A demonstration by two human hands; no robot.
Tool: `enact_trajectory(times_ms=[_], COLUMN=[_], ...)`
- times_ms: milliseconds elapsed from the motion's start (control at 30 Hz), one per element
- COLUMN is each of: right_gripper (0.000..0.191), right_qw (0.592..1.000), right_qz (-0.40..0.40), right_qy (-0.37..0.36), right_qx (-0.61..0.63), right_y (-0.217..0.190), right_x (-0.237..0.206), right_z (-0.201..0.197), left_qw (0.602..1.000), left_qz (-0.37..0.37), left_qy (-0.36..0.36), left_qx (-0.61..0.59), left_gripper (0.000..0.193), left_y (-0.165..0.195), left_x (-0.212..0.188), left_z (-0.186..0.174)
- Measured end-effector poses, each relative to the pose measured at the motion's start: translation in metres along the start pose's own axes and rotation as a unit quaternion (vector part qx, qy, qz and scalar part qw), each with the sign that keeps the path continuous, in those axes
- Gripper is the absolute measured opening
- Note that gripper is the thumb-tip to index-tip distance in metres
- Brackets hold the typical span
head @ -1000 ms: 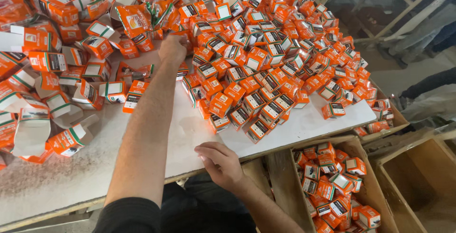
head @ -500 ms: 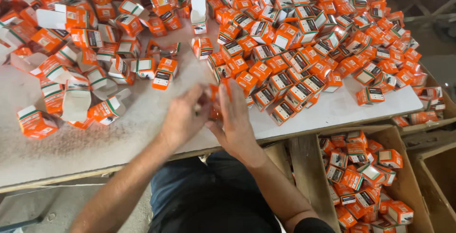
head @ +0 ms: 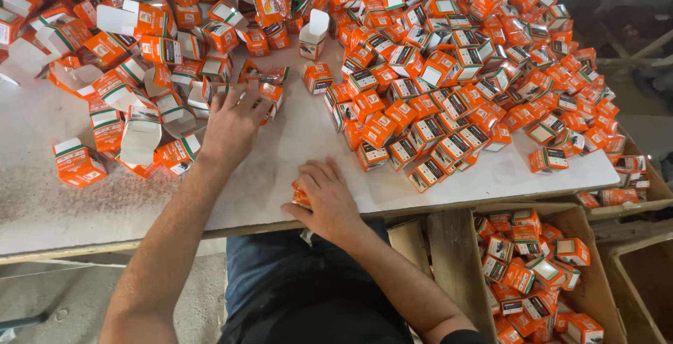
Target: The person folds small orange cardboard boxes at a workbench, pressing the flaps and creases to shape each flat carton into an open box, then sets the finished box onto a large pile of folded boxes on the table and picks up the next flat one, repeating the cycle.
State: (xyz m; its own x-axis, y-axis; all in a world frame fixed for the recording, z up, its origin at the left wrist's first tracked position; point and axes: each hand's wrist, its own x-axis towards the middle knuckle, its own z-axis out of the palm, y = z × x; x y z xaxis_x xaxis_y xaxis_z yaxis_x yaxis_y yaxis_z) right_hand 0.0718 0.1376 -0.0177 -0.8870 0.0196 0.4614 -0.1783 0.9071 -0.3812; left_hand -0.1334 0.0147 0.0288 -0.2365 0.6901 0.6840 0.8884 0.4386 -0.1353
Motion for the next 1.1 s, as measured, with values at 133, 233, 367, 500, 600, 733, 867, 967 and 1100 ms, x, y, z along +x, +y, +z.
enact_trajectory(times_ms=[133,233,367,500,600,733,867,967,1100], right_gripper=[0.022,0.025,0.017,0.014,0.044,0.027,0.021,0.018,0.02], right_qw=[0.995,0.982,0.959,0.88,0.96,0.961,0.975,0.985,0.993], right_qz=[-0.038,-0.008,0.109,0.241,0.11,0.128,0.107,0.075,0.088], right_qy=[0.061,0.112,0.129,0.12,0.134,0.136,0.095,0.086,0.058], right_qx=[0.063,0.152,0.226,0.391,0.222,0.204,0.167,0.131,0.059], right_y=[0.003,0.014,0.026,0.026,0.021,0.015,0.017,0.022,0.027], right_x=[-0.008,-0.019,-0.024,-0.021,-0.02,-0.012,-0.005,-0.002,-0.004], right_z=[-0.002,-0.005,-0.001,0.006,0.001,-0.008,-0.018,-0.014,-0.004], left_qw=[0.992,0.985,0.971,0.946,0.925,0.891,0.847,0.873,0.934], left_qz=[-0.062,-0.113,-0.131,-0.169,-0.208,-0.281,-0.366,-0.32,-0.178], left_qy=[0.017,-0.064,-0.145,-0.127,-0.116,0.006,0.018,0.007,0.039], left_qx=[-0.108,-0.109,-0.139,-0.247,-0.296,-0.357,-0.385,-0.369,-0.306], left_gripper=[0.015,0.014,0.016,0.024,0.047,0.034,0.02,0.024,0.045], left_y=[0.013,0.038,0.066,0.087,0.101,0.116,0.123,0.123,0.117], left_x=[-0.006,-0.026,-0.041,-0.049,-0.057,-0.067,-0.079,-0.083,-0.08], left_z=[-0.015,-0.038,-0.054,-0.052,-0.042,-0.028,-0.022,-0.02,-0.019])
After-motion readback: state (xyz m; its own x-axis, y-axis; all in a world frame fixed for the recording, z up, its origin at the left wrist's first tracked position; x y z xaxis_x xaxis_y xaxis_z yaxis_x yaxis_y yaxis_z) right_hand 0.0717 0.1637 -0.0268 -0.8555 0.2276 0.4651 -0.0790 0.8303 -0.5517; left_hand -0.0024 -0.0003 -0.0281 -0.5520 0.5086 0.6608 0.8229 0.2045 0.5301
